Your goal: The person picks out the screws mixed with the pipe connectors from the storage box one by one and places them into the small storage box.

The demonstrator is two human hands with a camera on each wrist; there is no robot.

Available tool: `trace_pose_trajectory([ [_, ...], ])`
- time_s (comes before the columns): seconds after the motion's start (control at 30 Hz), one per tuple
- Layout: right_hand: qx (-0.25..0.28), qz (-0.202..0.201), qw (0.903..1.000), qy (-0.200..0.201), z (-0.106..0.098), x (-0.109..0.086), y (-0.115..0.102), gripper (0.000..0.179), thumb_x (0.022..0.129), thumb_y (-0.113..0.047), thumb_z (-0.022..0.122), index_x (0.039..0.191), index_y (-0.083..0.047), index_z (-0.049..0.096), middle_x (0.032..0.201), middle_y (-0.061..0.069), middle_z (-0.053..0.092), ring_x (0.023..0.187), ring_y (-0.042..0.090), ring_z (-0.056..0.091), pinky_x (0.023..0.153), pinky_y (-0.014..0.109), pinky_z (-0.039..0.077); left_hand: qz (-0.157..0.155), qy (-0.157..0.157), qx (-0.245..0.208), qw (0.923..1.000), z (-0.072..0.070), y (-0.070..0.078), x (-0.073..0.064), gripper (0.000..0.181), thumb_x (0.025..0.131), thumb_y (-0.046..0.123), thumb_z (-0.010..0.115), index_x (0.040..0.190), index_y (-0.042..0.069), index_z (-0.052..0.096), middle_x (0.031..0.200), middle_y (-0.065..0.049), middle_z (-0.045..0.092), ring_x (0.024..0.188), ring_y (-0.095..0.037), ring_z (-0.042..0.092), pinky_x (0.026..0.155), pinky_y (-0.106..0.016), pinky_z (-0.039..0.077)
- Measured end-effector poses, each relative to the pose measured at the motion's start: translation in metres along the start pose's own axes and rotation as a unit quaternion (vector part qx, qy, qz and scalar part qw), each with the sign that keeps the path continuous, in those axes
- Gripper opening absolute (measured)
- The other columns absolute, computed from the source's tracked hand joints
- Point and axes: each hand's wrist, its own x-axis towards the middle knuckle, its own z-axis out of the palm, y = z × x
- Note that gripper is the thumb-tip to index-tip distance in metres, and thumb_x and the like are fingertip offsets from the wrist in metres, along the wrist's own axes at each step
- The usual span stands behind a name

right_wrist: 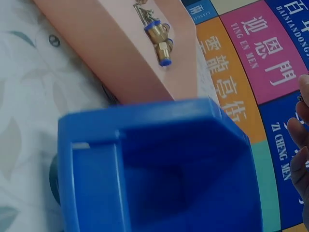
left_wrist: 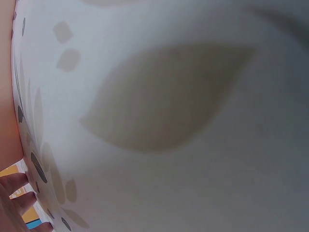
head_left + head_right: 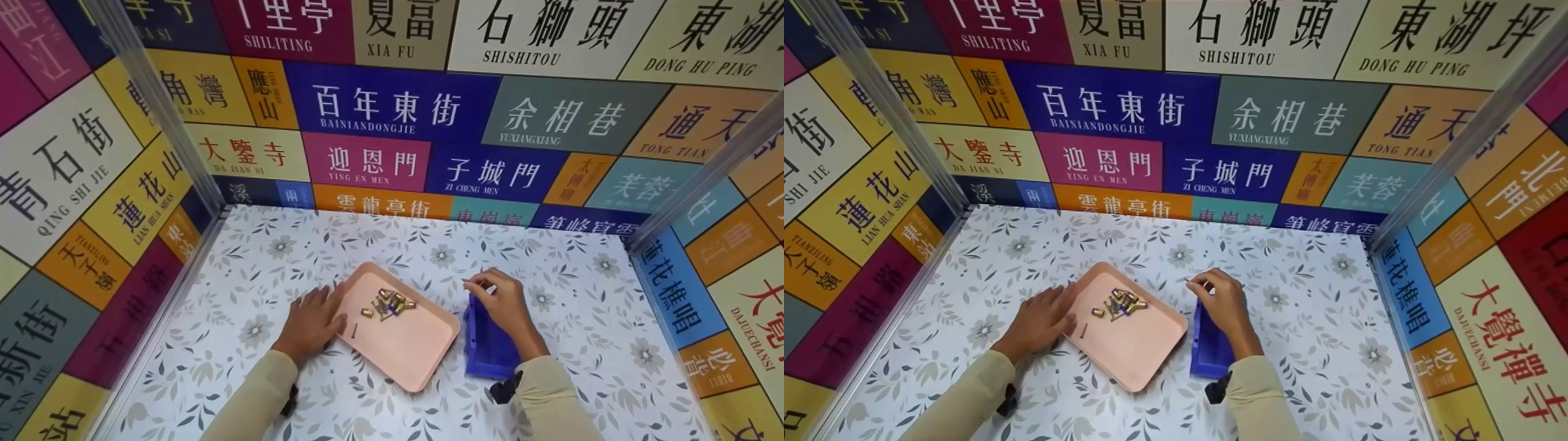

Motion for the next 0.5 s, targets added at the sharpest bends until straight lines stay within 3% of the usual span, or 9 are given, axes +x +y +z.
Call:
trace_pose_trajectory([
  [0.27,-0.033,0.021,0.9992,0.003,-0.023,-0.009,0.009,0.007,0.085,-0.015,0.083,0.087,-0.019,0.078,0.082,-0.006,0.071,0.072,0.006,0.064,0.062,0.022,0.051,-0.004,-0.013,-0.001,0.9999,-0.001,0.0,0.001,0.071,0.103,0.062,0.032,0.165,0.035,0.01,0.166,-0.012,0.033,0.153,-0.039,0.031,0.12,-0.065,0.024],
  [0.5,-0.047,0.051,0.9976,0.003,-0.035,-0.023,0.019,0.008,0.085,-0.014,0.083,0.086,-0.02,0.078,0.08,-0.008,0.07,0.073,0.004,0.062,0.064,0.012,0.047,-0.007,-0.015,-0.007,0.9998,0.0,0.0,0.001,0.071,0.103,0.063,0.032,0.165,0.035,0.01,0.167,-0.011,0.032,0.153,-0.039,0.03,0.121,-0.065,0.023],
])
